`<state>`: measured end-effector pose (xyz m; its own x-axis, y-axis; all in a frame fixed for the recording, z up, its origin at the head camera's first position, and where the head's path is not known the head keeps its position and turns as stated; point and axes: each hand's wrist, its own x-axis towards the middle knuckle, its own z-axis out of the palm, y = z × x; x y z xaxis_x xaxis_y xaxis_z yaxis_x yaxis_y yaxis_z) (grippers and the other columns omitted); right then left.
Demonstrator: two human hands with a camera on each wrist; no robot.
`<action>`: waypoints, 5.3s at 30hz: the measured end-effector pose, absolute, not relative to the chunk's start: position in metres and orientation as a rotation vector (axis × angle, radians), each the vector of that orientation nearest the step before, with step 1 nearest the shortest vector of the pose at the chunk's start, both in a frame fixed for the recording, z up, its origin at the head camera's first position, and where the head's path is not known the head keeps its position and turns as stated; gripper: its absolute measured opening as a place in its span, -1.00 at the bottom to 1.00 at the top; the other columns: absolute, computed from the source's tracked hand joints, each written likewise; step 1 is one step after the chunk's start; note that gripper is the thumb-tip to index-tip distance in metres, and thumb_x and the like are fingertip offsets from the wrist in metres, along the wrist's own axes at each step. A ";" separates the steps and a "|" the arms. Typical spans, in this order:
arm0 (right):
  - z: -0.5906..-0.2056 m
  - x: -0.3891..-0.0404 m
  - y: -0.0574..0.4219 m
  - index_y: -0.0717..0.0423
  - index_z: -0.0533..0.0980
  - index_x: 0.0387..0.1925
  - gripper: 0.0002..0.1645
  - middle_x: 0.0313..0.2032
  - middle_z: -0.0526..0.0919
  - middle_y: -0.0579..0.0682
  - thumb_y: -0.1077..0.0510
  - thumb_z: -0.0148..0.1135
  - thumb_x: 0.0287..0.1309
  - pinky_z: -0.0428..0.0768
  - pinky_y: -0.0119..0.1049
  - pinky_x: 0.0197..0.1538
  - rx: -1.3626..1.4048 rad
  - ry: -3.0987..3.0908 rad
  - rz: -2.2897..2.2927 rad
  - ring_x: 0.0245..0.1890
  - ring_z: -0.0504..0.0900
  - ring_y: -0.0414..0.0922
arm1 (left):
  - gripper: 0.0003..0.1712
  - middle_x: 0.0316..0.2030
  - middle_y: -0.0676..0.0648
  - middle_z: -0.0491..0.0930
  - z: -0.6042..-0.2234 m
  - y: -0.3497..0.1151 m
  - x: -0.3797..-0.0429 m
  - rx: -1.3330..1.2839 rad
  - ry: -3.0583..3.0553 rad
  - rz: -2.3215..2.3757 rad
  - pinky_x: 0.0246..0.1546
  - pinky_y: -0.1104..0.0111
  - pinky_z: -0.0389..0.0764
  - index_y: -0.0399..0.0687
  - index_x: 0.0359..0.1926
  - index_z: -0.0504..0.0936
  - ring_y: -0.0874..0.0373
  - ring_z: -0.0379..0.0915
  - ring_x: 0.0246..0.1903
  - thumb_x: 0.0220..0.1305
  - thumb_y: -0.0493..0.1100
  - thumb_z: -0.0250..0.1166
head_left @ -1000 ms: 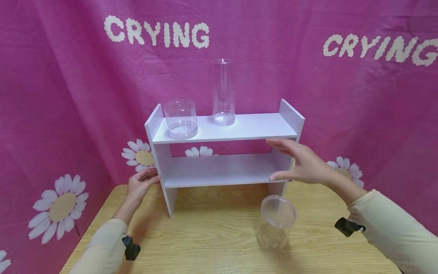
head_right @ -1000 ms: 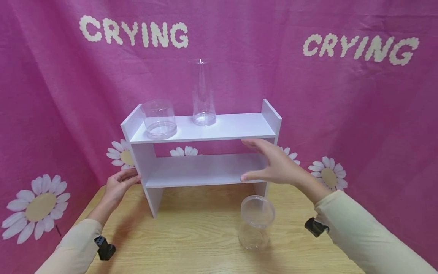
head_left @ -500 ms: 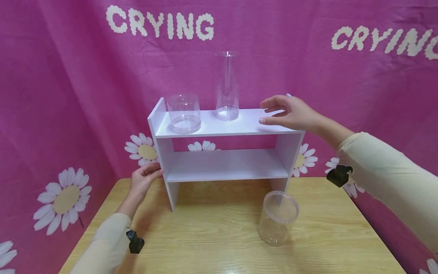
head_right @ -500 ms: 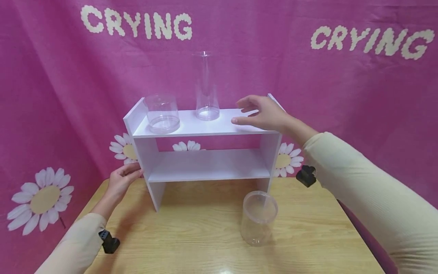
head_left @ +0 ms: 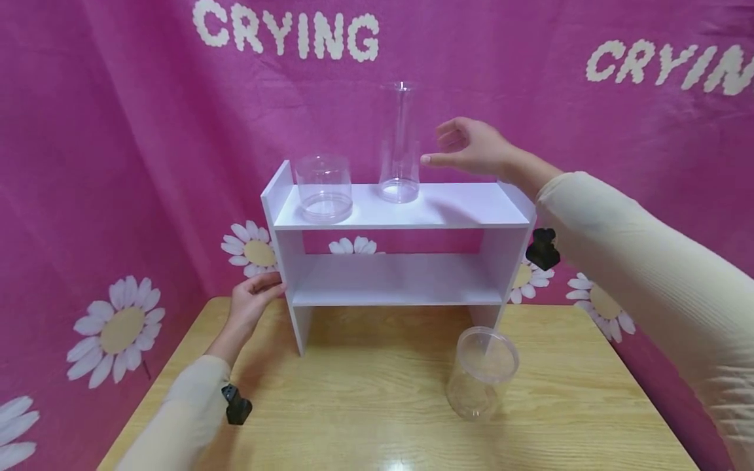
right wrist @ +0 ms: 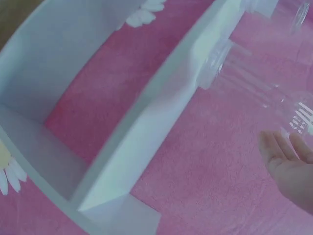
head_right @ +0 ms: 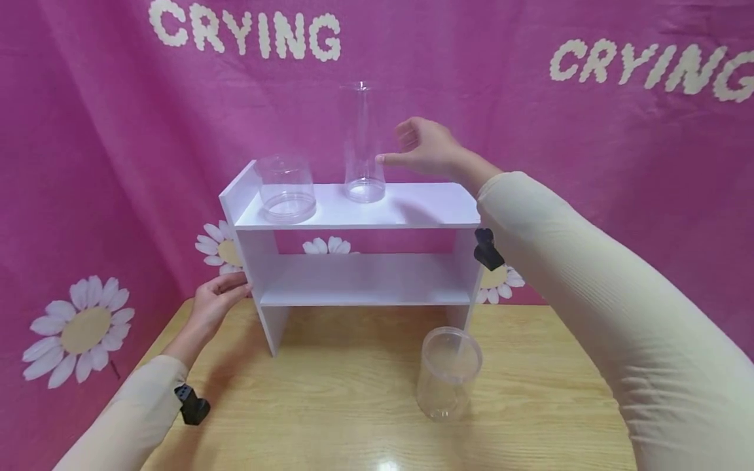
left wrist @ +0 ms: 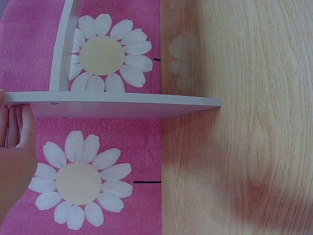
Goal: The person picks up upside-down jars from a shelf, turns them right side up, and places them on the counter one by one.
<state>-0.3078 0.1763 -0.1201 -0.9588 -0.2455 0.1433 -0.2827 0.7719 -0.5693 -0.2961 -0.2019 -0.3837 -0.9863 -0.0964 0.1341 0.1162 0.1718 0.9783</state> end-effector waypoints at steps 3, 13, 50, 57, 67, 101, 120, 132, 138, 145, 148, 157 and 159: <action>-0.111 -0.316 0.170 0.21 0.09 0.42 0.01 0.37 0.29 0.21 -0.22 0.27 0.13 0.35 -0.02 0.42 0.387 -2.885 0.913 0.37 0.31 0.09 | -0.47 -0.37 0.40 0.58 -0.380 -0.203 -0.298 -0.013 -2.292 -1.914 -0.19 0.71 0.56 -0.35 0.17 0.49 0.57 0.51 -0.30 0.22 -0.19 0.32; -0.086 -0.342 0.158 -0.03 -0.15 0.51 0.24 0.50 0.05 0.03 -0.34 0.30 0.01 0.19 -0.15 0.52 0.204 -2.819 1.164 0.48 0.13 -0.04 | -0.50 -0.41 0.42 0.55 -0.374 -0.201 -0.299 -0.018 -2.267 -1.929 -0.21 0.72 0.55 -0.41 0.14 0.48 0.57 0.49 -0.32 0.22 -0.24 0.31; -0.087 -0.347 0.123 0.03 0.37 0.25 -0.17 0.16 0.57 -0.09 -0.01 0.50 -0.08 0.40 -0.41 0.34 0.130 -2.333 1.694 0.15 0.51 -0.23 | -0.53 -0.39 0.33 0.62 -0.388 -0.201 -0.295 0.051 -2.195 -1.978 -0.20 0.69 0.56 -0.43 0.10 0.52 0.56 0.51 -0.32 0.19 -0.28 0.32; -0.096 -0.318 0.140 0.02 0.38 0.25 -0.21 -0.10 0.62 -0.22 0.00 0.47 -0.04 0.30 -0.34 0.43 0.300 -2.293 1.753 0.16 0.51 -0.21 | -0.54 -0.45 0.41 0.59 -0.390 -0.198 -0.296 0.053 -2.165 -1.984 -0.21 0.69 0.57 -0.45 0.09 0.52 0.57 0.51 -0.34 0.19 -0.31 0.31; -0.112 -0.270 0.156 -0.06 0.40 0.25 -0.32 0.02 0.61 -0.17 -0.04 0.38 0.08 0.18 -0.21 0.51 0.443 -2.408 1.640 0.19 0.48 -0.24 | -0.53 -0.48 0.43 0.57 -0.390 -0.198 -0.297 0.054 -2.152 -1.994 -0.22 0.69 0.57 -0.48 0.09 0.51 0.57 0.51 -0.36 0.18 -0.31 0.31; -0.261 -0.195 0.185 0.26 0.34 0.23 -0.29 0.07 0.60 0.10 0.25 0.38 0.04 0.60 -0.54 0.05 0.722 -2.638 1.768 -0.03 0.61 -0.38 | -0.52 -0.52 0.48 0.57 -0.380 -0.196 -0.294 0.066 -2.135 -1.996 -0.20 0.71 0.55 -0.48 0.11 0.49 0.58 0.50 -0.34 0.18 -0.32 0.31; -0.297 -0.195 0.194 0.25 0.30 0.27 -0.23 0.15 0.51 0.17 0.22 0.40 0.03 0.50 -0.65 0.12 0.639 -2.590 1.807 0.03 0.55 -0.46 | -0.51 -0.44 0.48 0.59 -0.400 -0.191 -0.285 0.103 -2.068 -2.068 -0.12 0.73 0.53 -0.42 0.16 0.45 0.62 0.51 -0.28 0.23 -0.31 0.27; -0.311 -0.189 0.193 0.39 0.25 0.26 -0.23 -0.01 0.56 -0.34 0.35 0.35 0.03 0.60 -0.59 0.02 0.634 -2.394 1.928 -0.03 0.59 -0.45 | -0.56 -0.41 0.42 0.63 -0.414 -0.185 -0.247 0.126 -2.025 -2.105 -0.10 0.70 0.56 -0.46 0.12 0.43 0.56 0.54 -0.29 0.23 -0.37 0.24; -0.324 -0.189 0.195 0.37 0.26 0.25 -0.24 -0.04 0.57 -0.37 0.38 0.35 0.00 0.56 -0.63 0.05 0.543 -2.338 1.966 -0.04 0.58 -0.48 | -0.62 -0.31 0.30 0.64 -0.415 -0.168 -0.227 -0.057 -2.101 -2.018 -0.06 0.68 0.56 -0.48 0.04 0.50 0.52 0.55 -0.24 0.20 -0.41 0.26; -0.339 -0.192 0.192 0.03 0.39 0.15 -0.37 -0.04 0.59 -0.35 0.44 0.28 0.03 0.62 -0.57 -0.02 0.582 -2.196 2.117 -0.07 0.62 -0.41 | -0.64 -0.06 -0.35 0.61 -0.415 -0.149 -0.220 -0.355 -2.206 -1.946 0.01 0.56 0.61 -0.46 0.00 0.53 0.46 0.56 -0.17 0.15 -0.41 0.29; -0.344 -0.194 0.190 0.01 0.40 0.15 -0.37 -0.02 0.60 -0.36 0.45 0.27 0.04 0.62 -0.55 0.01 0.601 -2.159 2.145 -0.06 0.63 -0.40 | -0.62 -0.03 -0.42 0.58 -0.416 -0.141 -0.220 -0.485 -2.237 -1.889 0.08 0.46 0.61 -0.46 0.00 0.52 0.47 0.54 -0.13 0.13 -0.41 0.31; -0.352 -0.198 0.181 0.26 0.29 0.25 -0.31 -0.02 0.61 -0.31 0.40 0.29 0.06 0.62 -0.54 0.03 0.542 -2.209 2.191 -0.03 0.62 -0.39 | -0.45 0.07 -0.26 0.59 -0.418 -0.116 -0.216 -0.674 -2.417 -1.739 0.26 0.15 0.48 -0.32 0.13 0.48 -0.17 0.49 0.13 0.10 -0.26 0.40; -0.353 -0.199 0.178 0.31 0.26 0.26 -0.29 -0.02 0.61 -0.31 0.39 0.29 0.06 0.61 -0.54 0.03 0.534 -2.215 2.193 -0.03 0.62 -0.39 | -0.40 0.10 -0.24 0.57 -0.417 -0.112 -0.215 -0.692 -2.451 -1.748 0.29 0.12 0.44 -0.29 0.16 0.46 -0.18 0.46 0.15 0.09 -0.22 0.41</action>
<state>-0.1990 0.1777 -0.3526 -0.9428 -0.2512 0.2193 -0.2218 -0.0186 -0.9749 -0.2145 -0.1123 -0.4168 -0.8983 0.3258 0.2947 0.3847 0.2597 0.8857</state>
